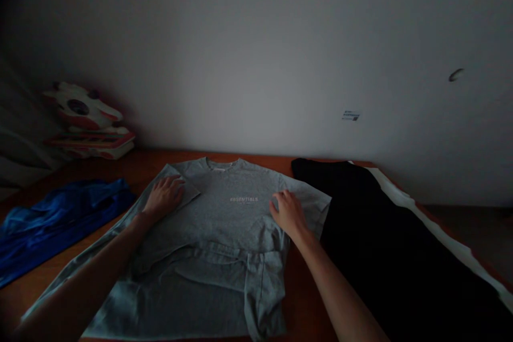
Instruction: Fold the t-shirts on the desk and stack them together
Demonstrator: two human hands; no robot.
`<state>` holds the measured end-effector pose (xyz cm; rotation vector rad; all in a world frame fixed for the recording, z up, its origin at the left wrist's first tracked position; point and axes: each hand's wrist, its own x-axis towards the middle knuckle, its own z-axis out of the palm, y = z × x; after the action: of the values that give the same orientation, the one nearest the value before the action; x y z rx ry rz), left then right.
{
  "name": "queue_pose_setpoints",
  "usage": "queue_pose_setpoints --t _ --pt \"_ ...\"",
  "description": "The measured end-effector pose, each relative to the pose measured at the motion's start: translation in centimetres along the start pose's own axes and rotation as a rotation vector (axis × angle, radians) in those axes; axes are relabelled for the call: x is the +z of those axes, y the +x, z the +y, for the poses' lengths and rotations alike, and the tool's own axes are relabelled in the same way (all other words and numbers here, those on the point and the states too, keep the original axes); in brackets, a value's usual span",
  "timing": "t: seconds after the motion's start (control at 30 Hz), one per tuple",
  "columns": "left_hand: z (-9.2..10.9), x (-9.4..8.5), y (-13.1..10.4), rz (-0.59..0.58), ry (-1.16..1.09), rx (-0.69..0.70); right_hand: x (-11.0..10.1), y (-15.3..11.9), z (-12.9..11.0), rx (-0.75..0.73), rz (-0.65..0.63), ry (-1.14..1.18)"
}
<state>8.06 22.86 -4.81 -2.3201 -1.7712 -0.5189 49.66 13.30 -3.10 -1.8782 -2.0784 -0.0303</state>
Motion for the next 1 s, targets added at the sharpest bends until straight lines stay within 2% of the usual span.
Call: queue_pose_setpoints --t 0.07,0.13,0.17,0.23,0.3,0.37,0.47,0.53,0.7,0.8,0.9,1.0 --pt "1.7 -1.5 -1.0 -0.05 -0.11 0.161 -1.2 -3.2 -0.9 -0.136 -0.011 0.121" --pt "3.9 -3.6 -2.9 -0.158 -0.258 0.374 -2.4 -6.4 -1.8 -0.257 -0.084 0.217" --pt "5.0 -4.7 -4.1 -0.235 -0.323 0.478 -2.9 -7.8 -2.1 -0.267 -0.122 0.242" --pt "7.0 -6.8 -6.8 -0.356 -0.386 0.575 -3.9 -10.0 -2.5 -0.254 -0.198 0.278" --pt "8.1 -8.4 -9.1 -0.416 -0.403 0.549 -4.7 -11.0 -2.6 -0.215 -0.26 0.312" --pt "8.4 -9.3 -10.7 -0.48 -0.41 0.45 -5.2 -11.2 -2.3 -0.16 -0.28 0.338" --pt "7.8 -9.5 -11.8 -0.601 -0.433 0.317 -4.9 -11.0 -1.5 -0.103 -0.21 0.282" --pt "7.4 -9.4 -12.1 -0.631 -0.454 0.292 -4.1 -11.3 -0.6 -0.09 -0.146 0.199" --pt "7.1 -8.8 -12.4 -0.566 -0.412 0.281 -2.5 -12.6 1.2 -0.034 -0.033 0.103" --pt "7.7 -8.2 -11.9 -0.413 -0.354 0.326 -1.7 -13.2 1.2 -0.068 0.085 0.07" --pt "9.7 -7.4 -10.8 -0.283 -0.396 0.407 -0.8 -14.0 0.7 -0.133 0.136 0.017" --pt "13.1 -6.6 -9.3 -0.246 -0.453 0.487 0.0 -15.0 0.2 -0.13 0.114 -0.045"
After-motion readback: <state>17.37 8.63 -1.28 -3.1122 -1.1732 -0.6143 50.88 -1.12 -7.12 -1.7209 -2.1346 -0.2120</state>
